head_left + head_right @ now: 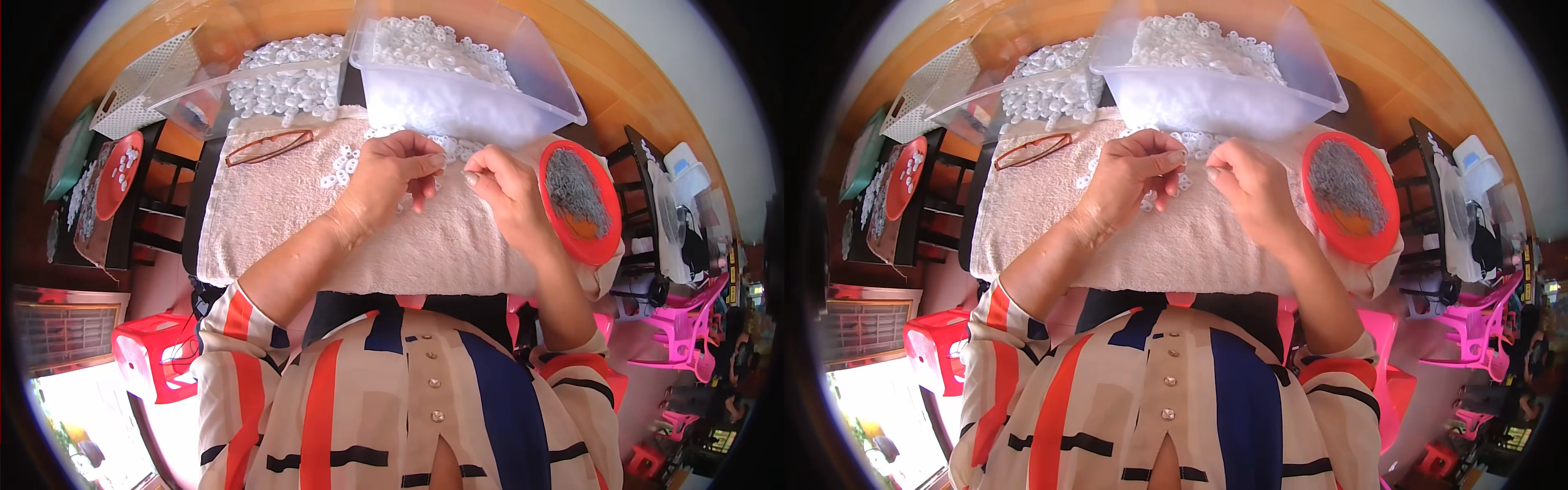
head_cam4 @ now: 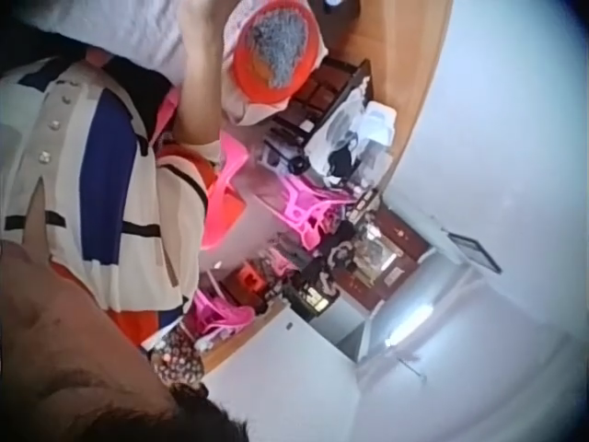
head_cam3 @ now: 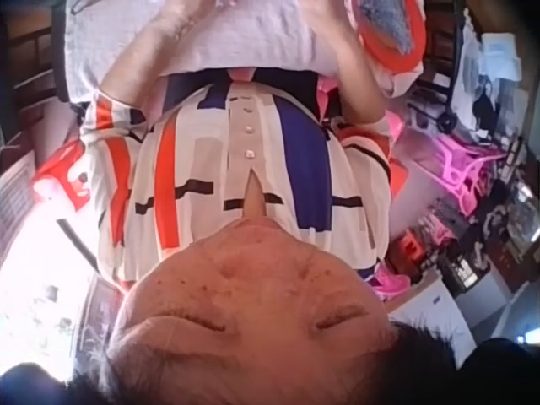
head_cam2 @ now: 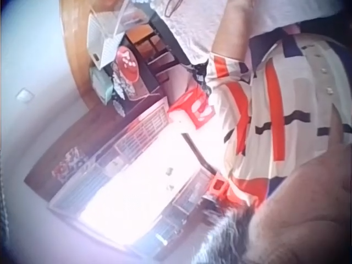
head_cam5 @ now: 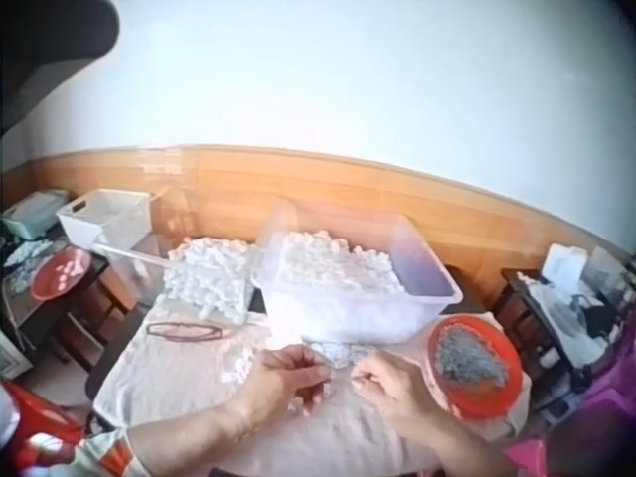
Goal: Manually assembling small white plastic components by inserting metal pins into them at a workstation.
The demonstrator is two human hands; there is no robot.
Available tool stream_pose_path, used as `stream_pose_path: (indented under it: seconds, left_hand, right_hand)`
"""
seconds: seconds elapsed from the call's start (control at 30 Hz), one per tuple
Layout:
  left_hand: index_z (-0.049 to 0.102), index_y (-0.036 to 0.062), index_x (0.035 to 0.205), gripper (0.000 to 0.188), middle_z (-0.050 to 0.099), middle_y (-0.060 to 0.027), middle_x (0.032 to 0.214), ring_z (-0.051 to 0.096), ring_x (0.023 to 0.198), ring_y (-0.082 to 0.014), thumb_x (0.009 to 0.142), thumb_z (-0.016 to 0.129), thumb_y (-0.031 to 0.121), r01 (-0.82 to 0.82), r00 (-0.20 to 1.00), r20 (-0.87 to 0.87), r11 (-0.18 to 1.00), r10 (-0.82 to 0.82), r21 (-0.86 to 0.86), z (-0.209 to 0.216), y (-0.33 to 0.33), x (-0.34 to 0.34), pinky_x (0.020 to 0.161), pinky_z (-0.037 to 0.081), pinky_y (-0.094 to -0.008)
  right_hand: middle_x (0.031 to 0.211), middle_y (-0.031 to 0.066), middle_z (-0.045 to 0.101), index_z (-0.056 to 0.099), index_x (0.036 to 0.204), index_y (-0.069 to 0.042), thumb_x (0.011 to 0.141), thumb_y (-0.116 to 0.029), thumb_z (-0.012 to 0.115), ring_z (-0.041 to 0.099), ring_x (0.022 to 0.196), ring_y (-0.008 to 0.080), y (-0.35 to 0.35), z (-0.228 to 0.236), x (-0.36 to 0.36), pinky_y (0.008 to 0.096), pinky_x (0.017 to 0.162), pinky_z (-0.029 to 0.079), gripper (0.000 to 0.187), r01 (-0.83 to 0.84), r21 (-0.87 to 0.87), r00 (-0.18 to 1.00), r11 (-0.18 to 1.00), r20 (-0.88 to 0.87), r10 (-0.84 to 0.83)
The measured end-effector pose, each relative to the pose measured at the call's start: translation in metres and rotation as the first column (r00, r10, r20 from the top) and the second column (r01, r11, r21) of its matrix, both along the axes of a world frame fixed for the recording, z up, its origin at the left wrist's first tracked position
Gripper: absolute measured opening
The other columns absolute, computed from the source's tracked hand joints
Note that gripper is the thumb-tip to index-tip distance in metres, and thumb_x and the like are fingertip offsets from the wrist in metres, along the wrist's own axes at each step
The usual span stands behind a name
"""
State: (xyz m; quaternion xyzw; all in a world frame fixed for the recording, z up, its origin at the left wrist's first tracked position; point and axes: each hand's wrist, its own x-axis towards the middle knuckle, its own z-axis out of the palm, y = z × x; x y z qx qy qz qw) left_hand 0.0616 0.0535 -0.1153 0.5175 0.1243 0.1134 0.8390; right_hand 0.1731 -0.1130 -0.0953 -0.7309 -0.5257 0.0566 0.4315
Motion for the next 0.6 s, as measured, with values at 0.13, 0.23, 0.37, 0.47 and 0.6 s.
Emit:
stream_pose_path:
  seconds: [0.13, 0.23, 0.37, 0.47, 0.6]
  left_hand:
    - [0.060, -0.0021, 0.093, 0.008, 0.061, -0.0070, 0.078, 0.058, 0.058, -0.0144, 0.089, 0.062, 0.005, 0.001, 1.000, 0.018, 1.000, 0.000, -0.025, 0.000, 0.000, 0.001, 0.044, 0.045, -0.0256]
    - [0.059, -0.0019, 0.093, 0.008, 0.061, -0.0067, 0.078, 0.058, 0.058, -0.0143, 0.090, 0.061, 0.005, -0.001, 1.000, 0.016, 1.000, 0.002, -0.020, 0.001, 0.000, 0.001, 0.044, 0.045, -0.0254]
    - [0.059, -0.0016, 0.091, 0.007, 0.060, -0.0063, 0.076, 0.058, 0.057, -0.0137, 0.090, 0.062, 0.005, -0.014, 1.000, 0.013, 1.000, 0.014, 0.010, 0.000, -0.001, 0.001, 0.043, 0.045, -0.0249]
    - [0.058, -0.0014, 0.091, 0.007, 0.060, -0.0060, 0.075, 0.058, 0.057, -0.0132, 0.089, 0.062, 0.005, -0.019, 1.000, 0.004, 0.999, 0.019, 0.030, 0.001, -0.002, 0.001, 0.042, 0.044, -0.0248]
    - [0.058, -0.0014, 0.091, 0.007, 0.060, -0.0056, 0.074, 0.058, 0.057, -0.0127, 0.089, 0.062, 0.005, -0.024, 1.000, -0.008, 0.998, 0.024, 0.055, -0.001, -0.003, 0.002, 0.042, 0.044, -0.0247]
  right_hand:
    - [0.076, 0.0088, 0.055, 0.053, 0.087, 0.002, 0.085, -0.004, 0.059, 0.051, 0.068, 0.0163, 0.017, 0.004, -0.001, 0.0297, 0.063, 0.042, 0.009, 0.006, 0.007, 0.997, 1.000, 0.073, -0.006]
    - [0.075, 0.0093, 0.056, 0.052, 0.087, 0.002, 0.085, -0.005, 0.059, 0.051, 0.067, 0.0164, 0.022, 0.003, 0.000, 0.0301, 0.062, 0.042, 0.009, -0.007, 0.016, 0.994, 1.000, 0.110, 0.005]
    - [0.076, 0.0102, 0.057, 0.052, 0.087, 0.002, 0.085, -0.005, 0.059, 0.053, 0.068, 0.0173, 0.024, 0.005, -0.002, 0.0311, 0.063, 0.042, 0.010, -0.011, 0.019, 0.995, 1.000, 0.096, 0.009]
    - [0.076, 0.0103, 0.057, 0.052, 0.087, 0.002, 0.085, -0.004, 0.059, 0.053, 0.068, 0.0183, 0.025, 0.003, -0.001, 0.0317, 0.063, 0.043, 0.009, -0.005, 0.029, 0.995, 1.000, 0.103, 0.002]
    - [0.075, 0.0105, 0.056, 0.052, 0.086, 0.002, 0.084, -0.003, 0.059, 0.053, 0.067, 0.0194, 0.025, 0.003, 0.000, 0.0321, 0.063, 0.043, 0.009, -0.017, 0.032, 0.989, 0.999, 0.151, 0.012]
